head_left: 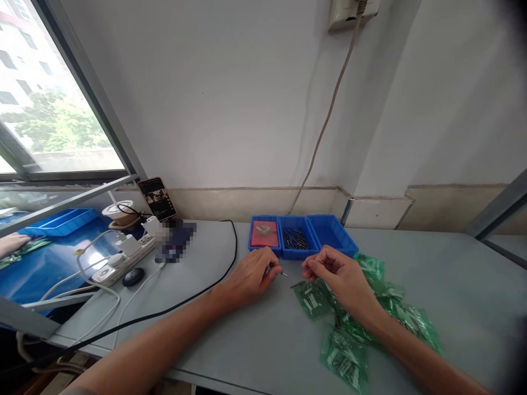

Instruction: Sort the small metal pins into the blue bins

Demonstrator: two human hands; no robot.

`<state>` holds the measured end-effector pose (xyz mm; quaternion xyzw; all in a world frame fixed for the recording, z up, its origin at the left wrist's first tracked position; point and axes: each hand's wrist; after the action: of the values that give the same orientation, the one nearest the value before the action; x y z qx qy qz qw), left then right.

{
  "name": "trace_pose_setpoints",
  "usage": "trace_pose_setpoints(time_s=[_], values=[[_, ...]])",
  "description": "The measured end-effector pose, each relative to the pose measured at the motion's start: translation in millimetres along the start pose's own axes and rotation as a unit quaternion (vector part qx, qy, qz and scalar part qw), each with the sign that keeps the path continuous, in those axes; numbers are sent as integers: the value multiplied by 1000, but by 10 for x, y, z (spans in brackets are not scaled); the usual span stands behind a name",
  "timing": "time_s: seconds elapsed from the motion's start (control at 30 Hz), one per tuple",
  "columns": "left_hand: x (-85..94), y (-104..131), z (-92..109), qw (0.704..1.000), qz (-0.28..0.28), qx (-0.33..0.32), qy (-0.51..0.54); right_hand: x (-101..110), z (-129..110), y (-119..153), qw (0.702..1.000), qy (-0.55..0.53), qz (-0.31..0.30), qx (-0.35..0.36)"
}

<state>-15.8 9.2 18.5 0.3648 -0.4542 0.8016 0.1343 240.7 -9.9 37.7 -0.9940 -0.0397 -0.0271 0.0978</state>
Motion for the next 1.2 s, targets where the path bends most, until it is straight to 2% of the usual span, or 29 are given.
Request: trace_pose_setpoints(time_s=[0.17,0.37,0.73,0.93,1.2], values=[[22,-14,15,1000,3,-13,-24,-11,11,-23,1000,-23,-11,-18],[-6,-25,-37,995,1,-65,-70,7,29,-30,998,-41,32,-28],[-3,-7,-25,997,-32,-12,-65,4,17,-51,999,-35,25,-29],[-19,-4,-46,996,-45,-19,-79,12,-69,-12,999,-20,37,-23],[-45,12,-78,995,-44,-11,-86,17,-50,-21,999,4,50,-12]])
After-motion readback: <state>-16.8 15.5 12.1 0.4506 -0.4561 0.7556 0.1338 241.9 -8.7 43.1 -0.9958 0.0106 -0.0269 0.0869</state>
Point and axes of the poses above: each hand's wrist, its own y-axis away from the middle knuckle, its own x-axis out of the back of the hand, z = x × y, and after that the axes turned 2 degrees about z, right-handed
